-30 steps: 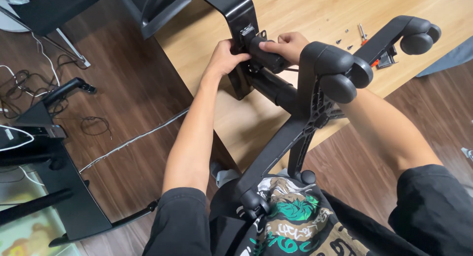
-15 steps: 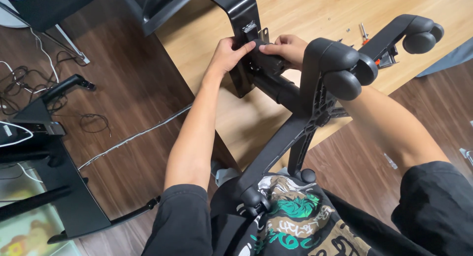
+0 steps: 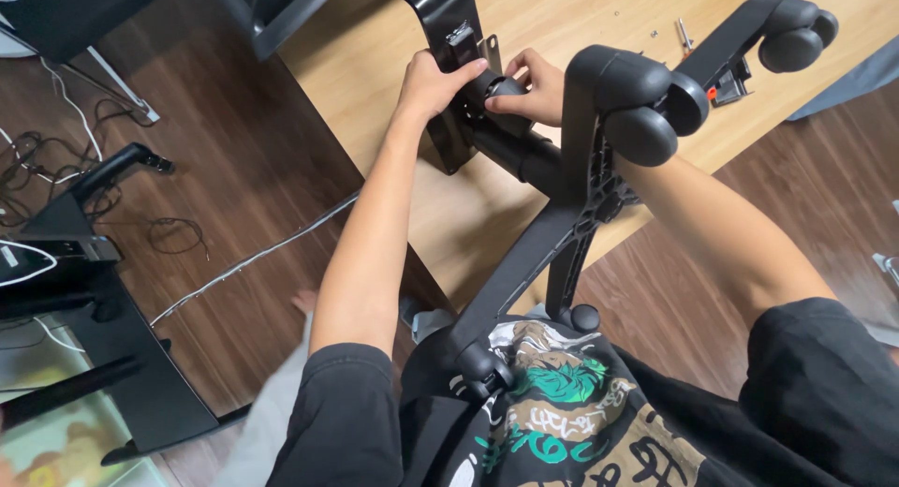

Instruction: The person assembles an office chair that is lying upside down on a wooden table. They align the black gas lift cylinder with the mounting plate under the seat, insert it, and repeatedly press and twist the cylinder to seat it, steadying the chair base with the other hand.

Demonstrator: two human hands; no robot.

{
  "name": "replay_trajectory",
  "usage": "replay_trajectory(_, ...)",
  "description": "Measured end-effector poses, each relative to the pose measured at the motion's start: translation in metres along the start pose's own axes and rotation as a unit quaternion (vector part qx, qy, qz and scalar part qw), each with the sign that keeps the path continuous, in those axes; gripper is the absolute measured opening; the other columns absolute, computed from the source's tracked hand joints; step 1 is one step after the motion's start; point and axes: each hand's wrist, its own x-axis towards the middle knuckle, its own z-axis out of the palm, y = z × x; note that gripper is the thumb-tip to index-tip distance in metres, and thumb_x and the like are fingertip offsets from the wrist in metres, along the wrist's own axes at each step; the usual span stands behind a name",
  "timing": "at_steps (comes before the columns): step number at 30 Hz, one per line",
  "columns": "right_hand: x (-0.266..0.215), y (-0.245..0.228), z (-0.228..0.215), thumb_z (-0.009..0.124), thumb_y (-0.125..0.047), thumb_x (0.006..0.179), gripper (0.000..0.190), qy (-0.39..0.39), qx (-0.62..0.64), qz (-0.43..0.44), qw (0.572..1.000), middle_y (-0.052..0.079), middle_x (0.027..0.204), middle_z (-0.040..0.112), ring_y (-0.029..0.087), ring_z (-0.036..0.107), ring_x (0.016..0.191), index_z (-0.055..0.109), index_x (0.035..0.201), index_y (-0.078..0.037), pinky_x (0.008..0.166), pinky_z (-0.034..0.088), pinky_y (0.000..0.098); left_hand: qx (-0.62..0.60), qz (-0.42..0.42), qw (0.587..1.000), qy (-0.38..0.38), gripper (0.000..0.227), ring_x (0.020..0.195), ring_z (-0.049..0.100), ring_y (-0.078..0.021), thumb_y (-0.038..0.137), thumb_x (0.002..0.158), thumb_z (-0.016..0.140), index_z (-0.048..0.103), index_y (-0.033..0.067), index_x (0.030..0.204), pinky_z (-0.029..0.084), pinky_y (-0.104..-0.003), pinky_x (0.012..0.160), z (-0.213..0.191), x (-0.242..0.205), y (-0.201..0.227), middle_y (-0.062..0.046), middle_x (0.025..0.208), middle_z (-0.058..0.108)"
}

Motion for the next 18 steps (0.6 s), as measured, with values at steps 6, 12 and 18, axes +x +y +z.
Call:
replay_trajectory(6,-0.002,-0.003,-0.001,0.077,-0.046,0.081,0.071,-0.054,0.068,0.021,0.996,0.014,0.105,0.070,0.020,0.069,0.094,0.053,0.137,-0.010,0.078,0.055,0.0330,-0.076,0.030,0.996,-0.044,0.043,0.077,0.074,-0.0146,0.034,0.074,0.090,0.076,0.0004,0.096,0.060,-0.031,0.072,-0.002,-0.010,0.006,-0.008,0.088,0.079)
replay_trajectory(12,-0.009,-0.012,-0.005,0.073,-0.047,0.085,0.067,-0.075,0.100,0.025,0.992,0.015,0.113,0.070,0.021,0.071,0.098,0.053,0.135,-0.008,0.083,0.057,0.0324,-0.123,0.001,0.992,-0.035,0.039,0.077,0.073,-0.0145,0.030,0.075,0.090,0.076,0.0004,0.096,0.059,-0.031,0.072,0.003,-0.007,-0.002,-0.006,0.088,0.078)
replay_trajectory(18,-0.024,-0.027,-0.012,0.079,-0.048,0.082,0.078,-0.025,-0.104,-0.059,0.992,0.021,0.106,0.070,0.030,0.072,0.094,0.050,0.137,-0.002,0.084,0.057,0.0388,-0.127,0.019,0.991,-0.034,0.036,0.079,0.074,-0.0145,0.025,0.074,0.090,0.076,0.0008,0.097,0.060,-0.031,0.074,0.007,-0.004,-0.014,-0.006,0.090,0.079)
